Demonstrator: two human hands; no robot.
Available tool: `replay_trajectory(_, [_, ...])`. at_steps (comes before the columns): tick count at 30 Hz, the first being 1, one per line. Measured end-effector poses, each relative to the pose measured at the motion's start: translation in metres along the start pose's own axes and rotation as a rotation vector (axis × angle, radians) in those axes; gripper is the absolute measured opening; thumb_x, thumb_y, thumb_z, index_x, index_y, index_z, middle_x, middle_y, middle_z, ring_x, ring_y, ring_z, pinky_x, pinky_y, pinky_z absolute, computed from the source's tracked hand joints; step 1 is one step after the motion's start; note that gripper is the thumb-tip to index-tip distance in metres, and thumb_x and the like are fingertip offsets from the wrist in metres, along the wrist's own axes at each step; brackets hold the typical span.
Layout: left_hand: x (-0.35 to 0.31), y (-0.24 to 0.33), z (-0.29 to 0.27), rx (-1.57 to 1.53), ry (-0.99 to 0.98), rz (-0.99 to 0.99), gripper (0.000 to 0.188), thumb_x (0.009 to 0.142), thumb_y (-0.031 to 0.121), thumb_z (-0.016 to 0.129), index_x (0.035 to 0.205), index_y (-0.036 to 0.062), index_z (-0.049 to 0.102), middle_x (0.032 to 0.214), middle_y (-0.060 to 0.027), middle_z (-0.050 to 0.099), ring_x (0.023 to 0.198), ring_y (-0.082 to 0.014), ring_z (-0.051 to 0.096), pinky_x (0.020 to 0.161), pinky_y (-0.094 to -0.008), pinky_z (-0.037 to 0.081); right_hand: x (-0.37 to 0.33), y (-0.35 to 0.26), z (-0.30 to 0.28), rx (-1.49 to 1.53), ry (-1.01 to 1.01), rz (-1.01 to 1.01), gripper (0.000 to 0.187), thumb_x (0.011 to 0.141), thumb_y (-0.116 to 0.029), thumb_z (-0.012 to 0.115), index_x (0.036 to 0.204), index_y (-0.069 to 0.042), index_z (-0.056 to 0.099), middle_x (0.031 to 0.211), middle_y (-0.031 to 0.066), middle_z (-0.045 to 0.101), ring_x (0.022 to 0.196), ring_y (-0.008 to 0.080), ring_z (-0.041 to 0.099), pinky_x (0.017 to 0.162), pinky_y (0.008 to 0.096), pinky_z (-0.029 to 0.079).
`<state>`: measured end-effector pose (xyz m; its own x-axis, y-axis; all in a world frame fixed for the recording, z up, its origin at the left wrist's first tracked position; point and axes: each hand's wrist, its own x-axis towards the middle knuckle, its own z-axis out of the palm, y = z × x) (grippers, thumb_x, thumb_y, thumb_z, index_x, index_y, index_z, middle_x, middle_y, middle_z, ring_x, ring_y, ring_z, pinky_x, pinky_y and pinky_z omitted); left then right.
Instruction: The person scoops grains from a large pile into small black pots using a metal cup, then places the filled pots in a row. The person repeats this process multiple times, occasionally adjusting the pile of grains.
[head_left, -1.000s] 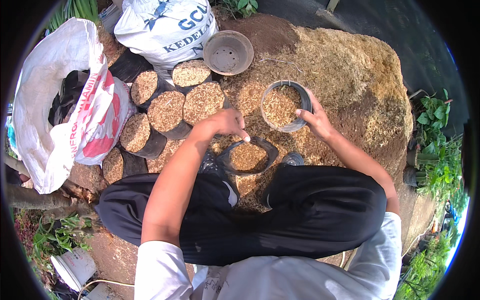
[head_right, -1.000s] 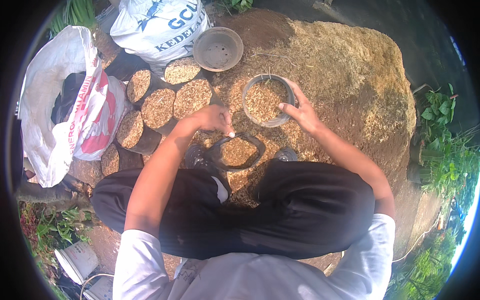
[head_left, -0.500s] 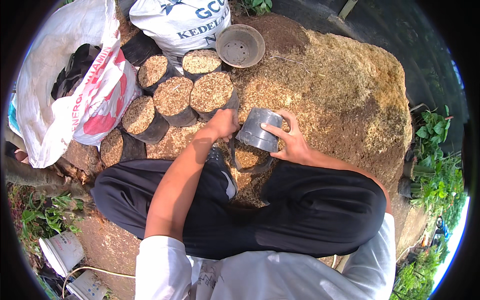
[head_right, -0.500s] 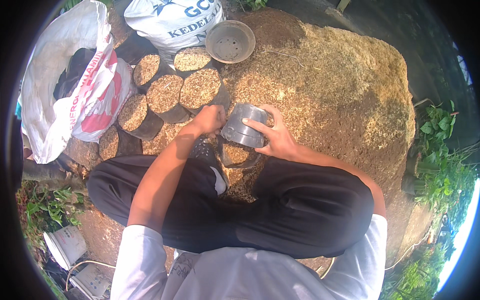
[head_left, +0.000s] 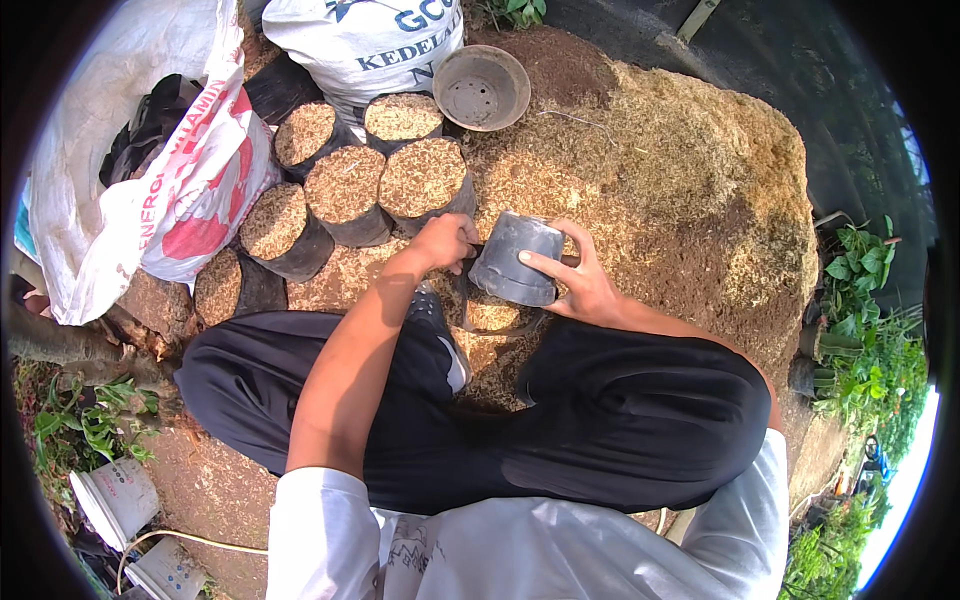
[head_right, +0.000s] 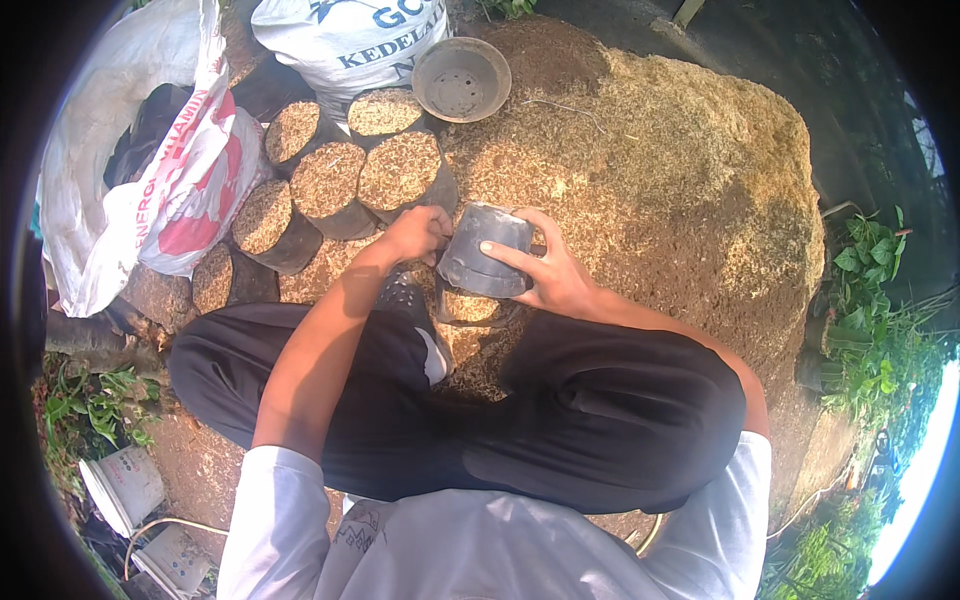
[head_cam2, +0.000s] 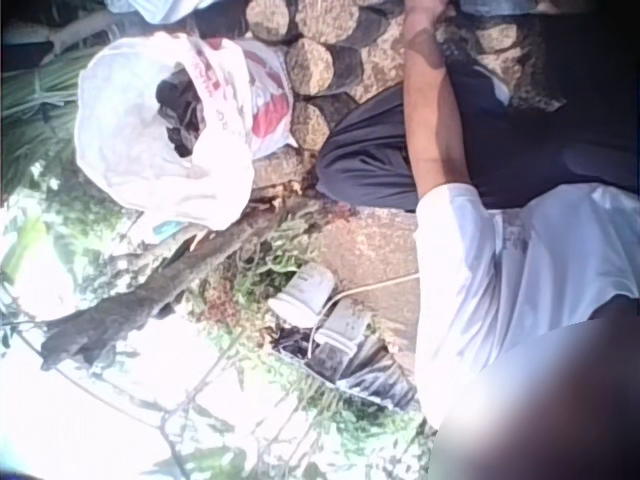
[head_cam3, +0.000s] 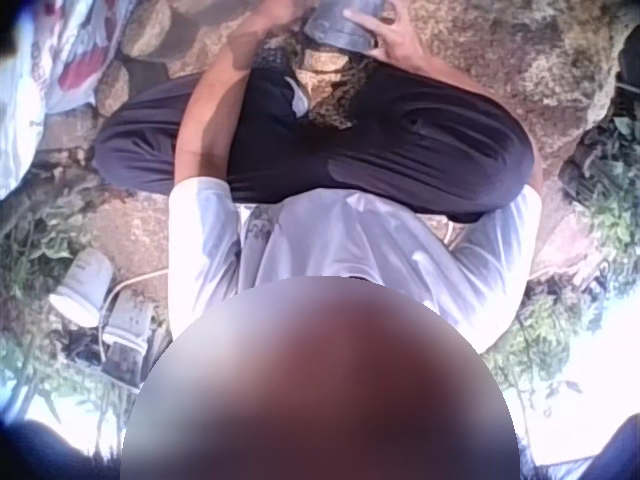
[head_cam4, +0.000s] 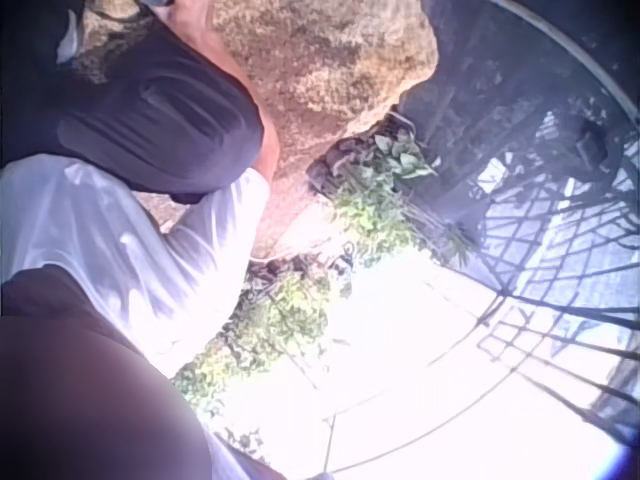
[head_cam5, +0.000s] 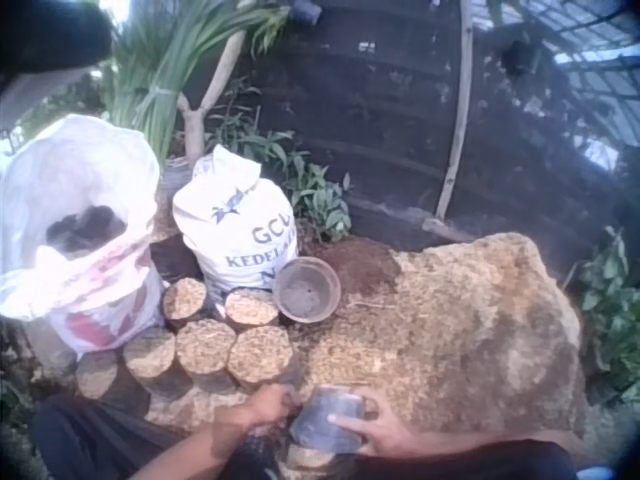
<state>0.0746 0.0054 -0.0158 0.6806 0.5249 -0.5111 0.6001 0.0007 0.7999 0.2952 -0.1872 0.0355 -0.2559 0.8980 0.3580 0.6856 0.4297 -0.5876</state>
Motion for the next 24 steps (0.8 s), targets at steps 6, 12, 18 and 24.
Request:
replay_trajectory(6, [0.002,-0.002,0.001,-0.013,-0.006,-0.016,0.029,0.085,-0.005,0.076,0.114,-0.0009,0.072,0.095,-0.0105,0.078,0.074,-0.0189,0.077,0.067,-0.0341,0.065,-0.001,-0.003,0.000,-0.004,0.035,-0.019,0.090,0.064,-0.007,0.098,0.144,-0.029,0.064,0.150,0.0247,0.038,0.140,0.0466,0.047,0.107,0.0487,0.058])
replay_trajectory(12, [0.004,-0.007,0.001,-0.059,-0.025,-0.032,0.033,0.085,-0.004,0.076,0.118,-0.0018,0.071,0.099,-0.0117,0.078,0.075,-0.0195,0.077,0.069,-0.0334,0.064,0.002,-0.007,-0.005,-0.054,0.014,-0.049,0.087,0.065,-0.007,0.098,0.143,-0.029,0.065,0.149,0.0244,0.041,0.141,0.0452,0.047,0.105,0.0464,0.060])
replay_trajectory(18, [0.006,-0.012,0.001,-0.159,-0.055,-0.010,0.032,0.084,-0.008,0.073,0.115,-0.0031,0.069,0.095,-0.0093,0.074,0.075,-0.0191,0.073,0.066,-0.0318,0.062,0.004,-0.003,-0.006,-0.011,0.023,-0.035,0.090,0.063,-0.007,0.098,0.143,-0.029,0.065,0.149,0.0245,0.042,0.141,0.0460,0.047,0.107,0.0476,0.057])
replay_trajectory(24, [0.008,-0.017,0.000,-0.252,-0.079,-0.002,0.031,0.082,-0.009,0.072,0.113,-0.0048,0.069,0.091,-0.0102,0.074,0.077,-0.0186,0.073,0.066,-0.0318,0.062,0.002,0.003,-0.005,-0.022,0.065,-0.098,0.091,0.062,-0.009,0.100,0.143,-0.030,0.065,0.148,0.0241,0.042,0.140,0.0459,0.047,0.107,0.0471,0.057])
